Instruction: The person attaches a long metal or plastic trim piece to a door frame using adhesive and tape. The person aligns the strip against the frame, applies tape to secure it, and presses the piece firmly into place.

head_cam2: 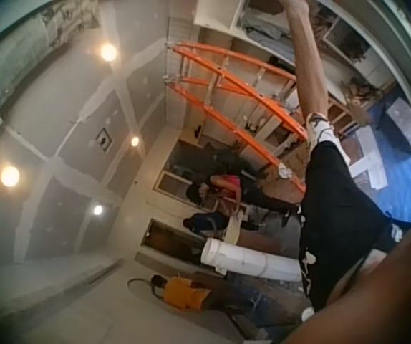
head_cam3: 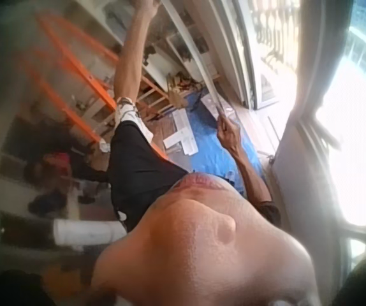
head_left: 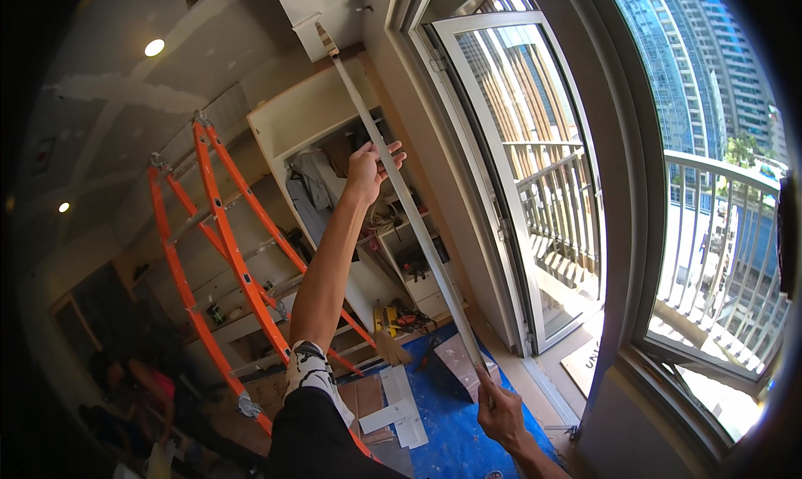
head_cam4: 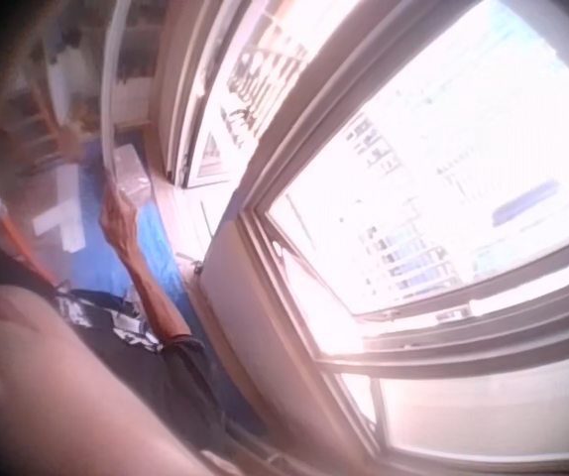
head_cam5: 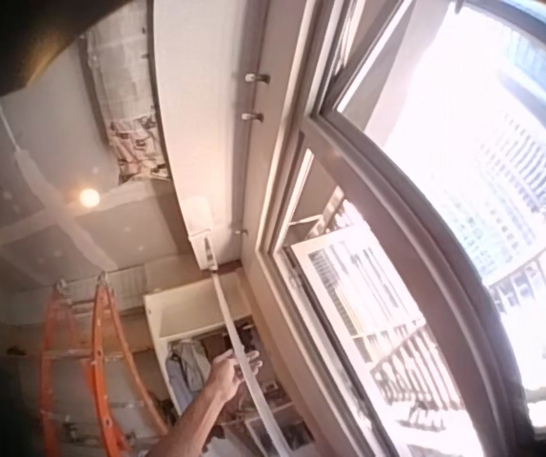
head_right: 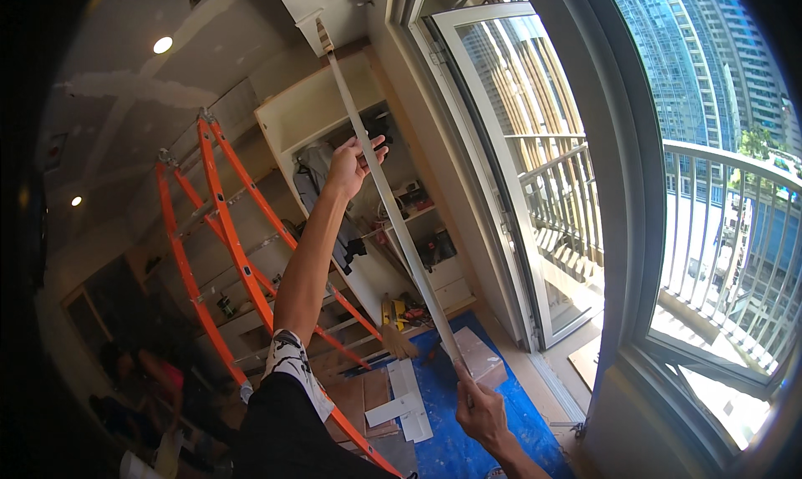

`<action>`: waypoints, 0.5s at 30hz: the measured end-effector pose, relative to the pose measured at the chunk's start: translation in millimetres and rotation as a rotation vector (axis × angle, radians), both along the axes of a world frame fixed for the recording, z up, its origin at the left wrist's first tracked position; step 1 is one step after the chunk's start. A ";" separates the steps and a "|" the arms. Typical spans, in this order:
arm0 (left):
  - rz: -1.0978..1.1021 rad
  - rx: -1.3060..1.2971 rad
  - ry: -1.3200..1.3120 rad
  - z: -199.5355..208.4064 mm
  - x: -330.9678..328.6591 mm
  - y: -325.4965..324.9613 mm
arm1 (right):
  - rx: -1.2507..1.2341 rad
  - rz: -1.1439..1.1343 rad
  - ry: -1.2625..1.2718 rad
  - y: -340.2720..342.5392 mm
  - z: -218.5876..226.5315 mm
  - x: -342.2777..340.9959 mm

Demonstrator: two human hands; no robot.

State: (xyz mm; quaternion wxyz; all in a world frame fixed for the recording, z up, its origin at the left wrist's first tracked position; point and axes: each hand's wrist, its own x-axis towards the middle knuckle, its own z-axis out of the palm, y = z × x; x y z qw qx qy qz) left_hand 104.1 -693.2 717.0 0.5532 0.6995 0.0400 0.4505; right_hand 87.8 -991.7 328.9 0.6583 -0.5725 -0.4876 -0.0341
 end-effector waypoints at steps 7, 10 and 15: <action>-0.049 0.152 0.113 -62.6 -37.5 -111.8 | -0.045 -0.072 -0.071 -82.7 -96.3 -14.8; -0.057 0.144 0.093 -77.3 -55.2 -117.4 | -0.090 0.021 0.023 -106.7 -100.0 -34.1; -0.054 0.112 0.079 -56.5 -37.1 -58.4 | -0.114 0.036 0.066 -51.0 -84.5 -24.8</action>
